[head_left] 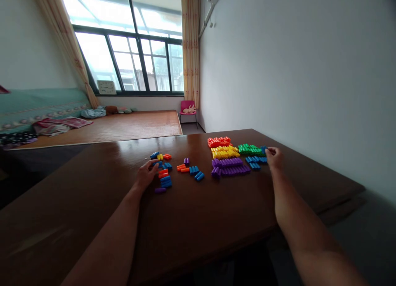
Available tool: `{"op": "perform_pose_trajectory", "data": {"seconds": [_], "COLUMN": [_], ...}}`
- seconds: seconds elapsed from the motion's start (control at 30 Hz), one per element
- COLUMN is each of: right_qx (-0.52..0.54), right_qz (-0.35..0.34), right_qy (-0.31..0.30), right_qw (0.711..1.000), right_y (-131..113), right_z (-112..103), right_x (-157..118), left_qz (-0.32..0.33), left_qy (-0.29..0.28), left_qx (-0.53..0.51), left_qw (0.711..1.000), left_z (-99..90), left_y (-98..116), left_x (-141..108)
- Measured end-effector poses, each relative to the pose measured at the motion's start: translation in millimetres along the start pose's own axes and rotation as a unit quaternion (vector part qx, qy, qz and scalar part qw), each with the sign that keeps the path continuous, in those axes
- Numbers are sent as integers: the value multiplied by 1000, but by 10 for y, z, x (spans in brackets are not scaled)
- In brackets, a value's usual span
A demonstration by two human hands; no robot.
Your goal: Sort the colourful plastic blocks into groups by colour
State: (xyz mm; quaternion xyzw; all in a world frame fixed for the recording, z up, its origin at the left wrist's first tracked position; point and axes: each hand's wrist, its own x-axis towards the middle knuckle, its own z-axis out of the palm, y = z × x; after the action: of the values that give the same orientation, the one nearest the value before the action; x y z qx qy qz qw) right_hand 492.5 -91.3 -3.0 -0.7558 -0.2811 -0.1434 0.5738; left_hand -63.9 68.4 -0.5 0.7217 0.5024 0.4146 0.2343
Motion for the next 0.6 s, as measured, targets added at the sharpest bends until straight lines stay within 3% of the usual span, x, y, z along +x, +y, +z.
{"op": "perform_pose_trajectory", "data": {"seconds": [0.07,0.13,0.3,0.4,0.53,0.6], "right_qx": [-48,-81,-167,-193,-172,-112], "right_qz": [34,42,58,56,-65,-159], "right_qy": [14,1,-66,-60,8,-10], "right_qw": [998,996,982,978,983,981], "right_y": [259,349,248,199,-55,-373], "right_z": [-71,-72,-4,-44,-51,36], "right_x": [59,43,-68,-104,-219,-410], "left_qz": [-5,-5,18,24,25,26], "left_qy": [11,27,44,28,-35,-62], "left_qx": [6,13,-7,-61,-150,-170], "left_qw": [1000,1000,999,997,988,983], "left_z": [-5,-10,-11,-2,30,49], "left_y": [16,25,52,106,216,261], "left_x": [-2,-8,-29,-35,-65,-89]}}
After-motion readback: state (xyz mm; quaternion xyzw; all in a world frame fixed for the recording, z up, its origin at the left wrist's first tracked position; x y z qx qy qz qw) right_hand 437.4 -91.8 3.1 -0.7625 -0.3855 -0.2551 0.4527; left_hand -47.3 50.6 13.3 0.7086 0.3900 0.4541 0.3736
